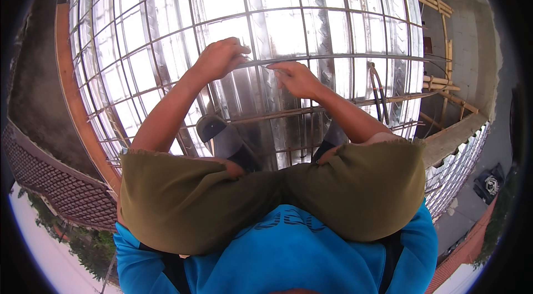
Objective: The person stands on a metal grid structure and uses pliers to bend and secure metal rods into the grid. They repeatedly position rods, clamp them with pliers, and adjust the grid to maintain alignment.
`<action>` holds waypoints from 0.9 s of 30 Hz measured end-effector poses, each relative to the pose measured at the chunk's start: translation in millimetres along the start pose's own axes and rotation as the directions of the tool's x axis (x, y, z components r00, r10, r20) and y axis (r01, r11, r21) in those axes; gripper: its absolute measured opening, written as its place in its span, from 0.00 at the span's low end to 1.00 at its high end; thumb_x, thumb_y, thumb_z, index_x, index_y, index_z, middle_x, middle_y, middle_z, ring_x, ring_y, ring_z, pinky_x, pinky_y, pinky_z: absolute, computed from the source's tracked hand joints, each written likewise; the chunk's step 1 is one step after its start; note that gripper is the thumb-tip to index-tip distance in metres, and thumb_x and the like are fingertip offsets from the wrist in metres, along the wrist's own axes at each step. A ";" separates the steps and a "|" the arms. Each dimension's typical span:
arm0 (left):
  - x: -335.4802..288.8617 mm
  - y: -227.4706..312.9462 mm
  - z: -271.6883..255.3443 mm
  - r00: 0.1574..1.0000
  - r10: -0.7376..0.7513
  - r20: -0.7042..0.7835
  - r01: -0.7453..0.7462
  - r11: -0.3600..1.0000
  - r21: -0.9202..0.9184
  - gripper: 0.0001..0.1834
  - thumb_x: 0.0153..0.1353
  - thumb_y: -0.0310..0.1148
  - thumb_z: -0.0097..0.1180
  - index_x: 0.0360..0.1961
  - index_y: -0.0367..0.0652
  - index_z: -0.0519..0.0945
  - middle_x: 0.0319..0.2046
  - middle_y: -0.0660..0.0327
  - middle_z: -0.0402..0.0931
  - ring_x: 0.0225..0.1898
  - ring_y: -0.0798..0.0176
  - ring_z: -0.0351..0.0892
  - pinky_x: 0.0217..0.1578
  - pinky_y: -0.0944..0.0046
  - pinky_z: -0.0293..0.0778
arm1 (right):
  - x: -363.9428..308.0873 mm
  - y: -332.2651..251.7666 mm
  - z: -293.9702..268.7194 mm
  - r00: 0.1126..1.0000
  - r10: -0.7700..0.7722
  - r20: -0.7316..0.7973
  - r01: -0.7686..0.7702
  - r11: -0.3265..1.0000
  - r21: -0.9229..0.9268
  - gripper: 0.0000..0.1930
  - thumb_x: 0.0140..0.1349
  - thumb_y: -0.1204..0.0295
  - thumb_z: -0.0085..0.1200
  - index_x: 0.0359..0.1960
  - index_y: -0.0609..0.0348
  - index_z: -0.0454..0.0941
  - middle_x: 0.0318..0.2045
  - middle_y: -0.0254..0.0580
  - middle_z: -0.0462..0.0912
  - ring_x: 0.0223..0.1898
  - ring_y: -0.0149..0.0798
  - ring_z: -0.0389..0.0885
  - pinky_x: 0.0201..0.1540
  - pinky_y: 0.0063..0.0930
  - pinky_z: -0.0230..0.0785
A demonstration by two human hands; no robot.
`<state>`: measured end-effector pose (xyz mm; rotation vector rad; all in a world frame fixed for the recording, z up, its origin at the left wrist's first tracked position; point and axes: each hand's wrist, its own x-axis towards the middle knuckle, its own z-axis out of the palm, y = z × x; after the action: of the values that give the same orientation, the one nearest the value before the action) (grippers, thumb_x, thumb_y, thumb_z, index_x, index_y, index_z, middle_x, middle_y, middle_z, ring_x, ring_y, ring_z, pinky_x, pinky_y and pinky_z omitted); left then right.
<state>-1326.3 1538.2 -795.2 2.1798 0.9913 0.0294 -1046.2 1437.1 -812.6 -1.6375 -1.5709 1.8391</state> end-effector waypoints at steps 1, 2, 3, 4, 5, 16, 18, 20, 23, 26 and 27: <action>1.6 -0.9 -1.8 0.999 0.036 0.013 -0.037 0.998 0.042 0.15 0.69 0.31 0.66 0.55 0.47 0.88 0.39 0.55 0.83 0.42 0.50 0.86 0.45 0.51 0.81 | 1.5 1.9 3.1 0.999 0.032 0.000 -0.032 0.999 0.027 0.18 0.78 0.68 0.52 0.66 0.52 0.82 0.29 0.36 0.88 0.30 0.30 0.82 0.38 0.33 0.74; 2.9 0.2 -3.5 0.999 0.039 0.038 -0.042 0.997 0.071 0.13 0.69 0.31 0.65 0.53 0.46 0.88 0.39 0.55 0.83 0.43 0.50 0.86 0.45 0.51 0.80 | 2.2 -1.3 7.4 0.998 0.064 0.003 -0.065 0.996 0.053 0.18 0.79 0.68 0.52 0.66 0.52 0.82 0.29 0.36 0.88 0.30 0.29 0.81 0.37 0.32 0.74; 4.6 2.6 -5.2 0.997 0.041 0.064 -0.047 0.994 0.100 0.11 0.69 0.32 0.65 0.51 0.45 0.88 0.39 0.55 0.83 0.43 0.49 0.86 0.46 0.50 0.80 | 1.6 -4.2 10.2 0.995 0.097 0.006 -0.097 0.992 0.080 0.18 0.79 0.68 0.52 0.66 0.52 0.82 0.29 0.35 0.88 0.29 0.28 0.80 0.37 0.32 0.73; 5.3 4.6 -5.8 0.995 0.042 0.090 -0.054 0.990 0.129 0.10 0.69 0.32 0.65 0.49 0.45 0.88 0.39 0.54 0.83 0.43 0.48 0.86 0.46 0.50 0.80 | -0.6 -6.5 11.7 0.994 0.106 -0.003 -0.105 0.991 0.081 0.17 0.79 0.68 0.52 0.65 0.52 0.83 0.29 0.35 0.88 0.29 0.27 0.79 0.36 0.32 0.73; 4.9 3.7 -4.4 0.996 0.044 0.082 -0.054 0.991 0.122 0.09 0.69 0.32 0.64 0.47 0.44 0.87 0.39 0.54 0.83 0.43 0.48 0.86 0.46 0.49 0.80 | -2.5 -8.9 13.1 0.994 0.113 -0.012 -0.111 0.990 0.082 0.17 0.79 0.68 0.52 0.65 0.53 0.83 0.29 0.34 0.88 0.29 0.27 0.78 0.36 0.31 0.72; 7.8 31.2 -7.1 0.987 -0.101 0.128 0.119 0.982 -0.143 0.08 0.71 0.33 0.63 0.40 0.38 0.84 0.35 0.52 0.85 0.44 0.45 0.85 0.47 0.49 0.79 | -4.5 -5.6 15.9 0.992 0.111 -0.065 -0.109 0.993 0.039 0.15 0.78 0.67 0.53 0.59 0.59 0.84 0.31 0.41 0.90 0.30 0.34 0.82 0.38 0.35 0.74; 4.9 36.2 -0.3 0.991 -0.126 0.054 0.133 0.980 -0.147 0.08 0.70 0.33 0.64 0.40 0.38 0.85 0.35 0.52 0.85 0.43 0.46 0.86 0.46 0.49 0.80 | -6.0 -8.5 13.2 0.993 0.087 -0.074 -0.089 0.996 -0.023 0.15 0.78 0.66 0.52 0.58 0.60 0.84 0.33 0.46 0.90 0.32 0.40 0.85 0.41 0.39 0.76; 2.3 39.8 11.6 0.994 -0.105 -0.037 0.102 0.992 -0.080 0.08 0.69 0.33 0.65 0.39 0.39 0.85 0.36 0.53 0.86 0.43 0.47 0.86 0.46 0.49 0.80 | -9.2 -12.8 10.8 0.993 0.038 -0.112 -0.053 0.990 -0.134 0.16 0.78 0.65 0.52 0.56 0.60 0.84 0.36 0.53 0.90 0.37 0.50 0.87 0.45 0.46 0.77; -1.7 45.7 29.7 0.984 -0.028 -0.173 0.040 0.997 0.069 0.08 0.68 0.34 0.67 0.40 0.39 0.87 0.39 0.53 0.88 0.43 0.48 0.88 0.47 0.51 0.82 | -18.8 -21.7 7.3 0.995 -0.038 -0.092 0.014 0.967 -0.254 0.15 0.76 0.65 0.52 0.53 0.61 0.84 0.39 0.59 0.89 0.44 0.61 0.88 0.51 0.55 0.77; -6.7 52.7 37.2 0.965 -0.105 -0.240 0.099 0.994 -0.041 0.09 0.67 0.33 0.68 0.42 0.39 0.88 0.43 0.53 0.89 0.45 0.49 0.89 0.50 0.53 0.82 | -27.6 -38.2 -1.0 0.997 -0.075 -0.020 0.060 0.903 -0.425 0.13 0.74 0.68 0.51 0.49 0.62 0.85 0.40 0.61 0.89 0.46 0.65 0.87 0.52 0.59 0.77; -8.4 55.5 35.8 0.959 -0.184 -0.216 0.152 0.976 -0.156 0.09 0.66 0.32 0.68 0.43 0.39 0.88 0.44 0.53 0.89 0.46 0.49 0.89 0.51 0.53 0.82 | -30.6 -46.3 -4.4 0.997 -0.076 0.010 0.071 0.871 -0.487 0.12 0.73 0.69 0.51 0.48 0.62 0.85 0.40 0.61 0.89 0.46 0.66 0.87 0.52 0.59 0.77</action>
<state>-1285.7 1486.6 -784.5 1.9897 1.2643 0.2675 -1052.9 1435.7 -757.4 -1.7336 -2.1938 1.4640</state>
